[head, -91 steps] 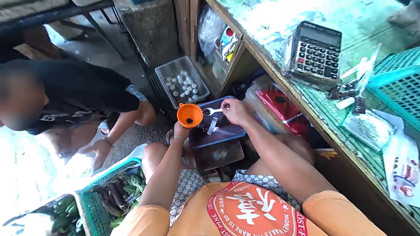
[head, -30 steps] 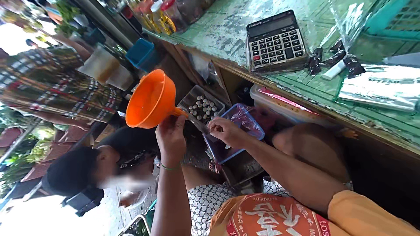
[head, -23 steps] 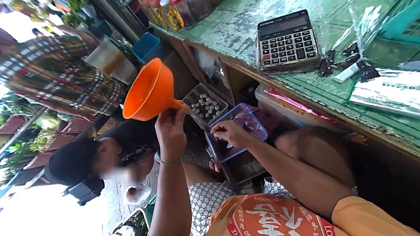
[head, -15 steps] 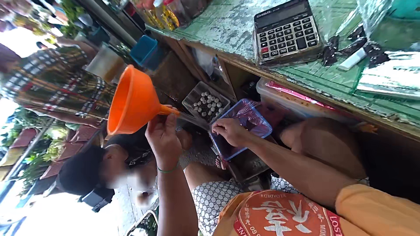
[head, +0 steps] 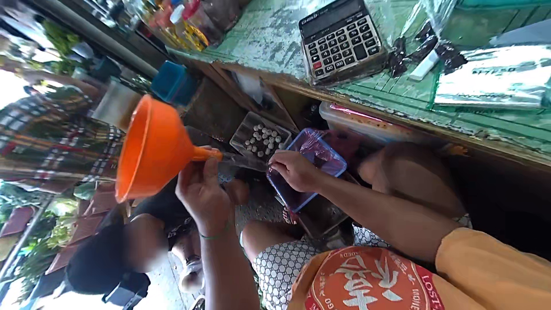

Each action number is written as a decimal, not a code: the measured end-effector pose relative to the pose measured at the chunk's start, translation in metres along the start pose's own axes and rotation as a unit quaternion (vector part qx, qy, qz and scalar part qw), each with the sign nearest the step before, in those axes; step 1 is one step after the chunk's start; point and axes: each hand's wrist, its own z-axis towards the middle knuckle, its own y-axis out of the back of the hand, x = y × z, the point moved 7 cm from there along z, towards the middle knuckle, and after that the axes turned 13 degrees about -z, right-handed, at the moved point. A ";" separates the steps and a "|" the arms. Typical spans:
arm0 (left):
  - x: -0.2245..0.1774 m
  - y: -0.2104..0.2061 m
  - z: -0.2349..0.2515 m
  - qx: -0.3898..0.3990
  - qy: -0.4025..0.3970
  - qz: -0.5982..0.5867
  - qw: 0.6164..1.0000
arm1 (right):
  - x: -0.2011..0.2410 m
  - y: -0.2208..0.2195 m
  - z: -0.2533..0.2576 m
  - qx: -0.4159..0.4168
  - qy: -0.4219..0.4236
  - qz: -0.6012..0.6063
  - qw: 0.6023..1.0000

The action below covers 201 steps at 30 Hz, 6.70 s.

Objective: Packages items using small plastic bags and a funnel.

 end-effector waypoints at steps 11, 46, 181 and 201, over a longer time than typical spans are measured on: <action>0.016 -0.007 -0.004 -0.001 0.020 -0.010 1.000 | -0.033 -0.006 0.004 0.045 -0.090 0.048 0.994; 0.046 -0.040 0.006 0.113 0.116 -0.058 0.985 | -0.031 0.001 0.012 0.169 -0.023 0.095 0.981; 0.039 0.000 0.012 0.070 0.144 0.018 0.987 | 0.011 -0.010 0.010 0.167 0.012 0.212 0.963; 0.043 0.035 0.047 -0.003 0.134 -0.045 0.990 | 0.045 -0.013 -0.021 0.168 -0.054 0.219 0.960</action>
